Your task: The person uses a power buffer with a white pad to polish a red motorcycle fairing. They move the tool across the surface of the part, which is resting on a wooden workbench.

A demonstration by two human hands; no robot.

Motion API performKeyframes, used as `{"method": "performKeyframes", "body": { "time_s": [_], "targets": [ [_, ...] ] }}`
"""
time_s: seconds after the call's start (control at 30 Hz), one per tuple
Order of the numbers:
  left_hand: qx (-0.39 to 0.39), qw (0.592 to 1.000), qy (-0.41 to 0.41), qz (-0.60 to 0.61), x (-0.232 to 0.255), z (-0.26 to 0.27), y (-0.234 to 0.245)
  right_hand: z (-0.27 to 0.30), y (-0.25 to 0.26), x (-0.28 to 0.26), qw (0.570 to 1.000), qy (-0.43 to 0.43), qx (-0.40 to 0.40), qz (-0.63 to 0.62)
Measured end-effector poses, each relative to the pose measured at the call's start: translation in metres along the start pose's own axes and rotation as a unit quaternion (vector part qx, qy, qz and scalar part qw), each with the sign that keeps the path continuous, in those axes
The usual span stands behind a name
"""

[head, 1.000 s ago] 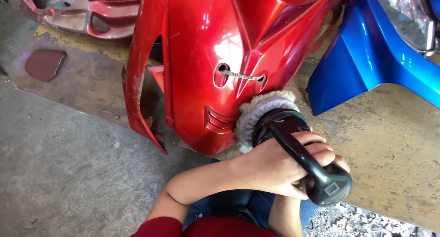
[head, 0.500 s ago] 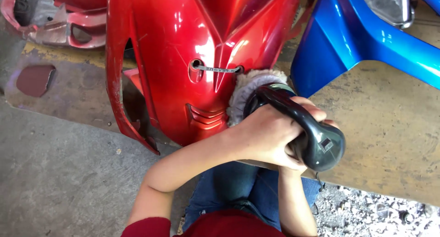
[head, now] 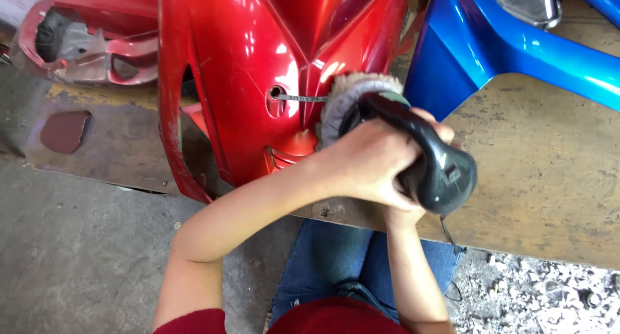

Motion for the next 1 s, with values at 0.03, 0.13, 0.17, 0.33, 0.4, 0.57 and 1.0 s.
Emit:
{"method": "performKeyframes", "body": {
  "time_s": [0.03, 0.13, 0.17, 0.33, 0.4, 0.57, 1.0],
  "targets": [
    [0.003, 1.0, -0.002, -0.002, 0.0, 0.0, 0.0, -0.002, 0.001, -0.007, 1.0, 0.004, -0.001, 0.0],
    [0.015, 1.0, -0.008, 0.01, -0.001, -0.002, 0.004, -0.012, -0.002, -0.027, 0.996, 0.003, -0.022, -0.091],
    [0.015, 1.0, -0.011, 0.015, -0.003, -0.004, 0.006, -0.018, -0.005, -0.034, 0.994, 0.015, -0.023, -0.102],
    [0.033, 0.998, -0.044, 0.007, 0.008, 0.0, 0.037, -0.034, -0.024, -0.057, 0.981, 0.024, -0.042, -0.186],
    [0.041, 0.998, -0.047, -0.006, 0.012, 0.004, 0.04, -0.035, -0.026, -0.059, 0.958, -0.004, -0.06, -0.282],
    [0.024, 0.999, -0.037, 0.004, 0.008, 0.001, 0.033, -0.032, -0.021, -0.06, 0.971, 0.023, -0.042, -0.234],
    [0.044, 0.996, -0.062, -0.055, 0.016, 0.008, 0.064, -0.044, -0.044, -0.071, 0.983, 0.02, -0.105, -0.147]
  ]
}}
Point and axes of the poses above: each hand's wrist, its own z-axis away from the middle knuckle, its own y-axis out of the back of the hand, x = y × z, the point moved 7 cm from there along -z, towards the middle knuckle, and after that the axes turned 11 degrees about z, right-handed, at the moved point
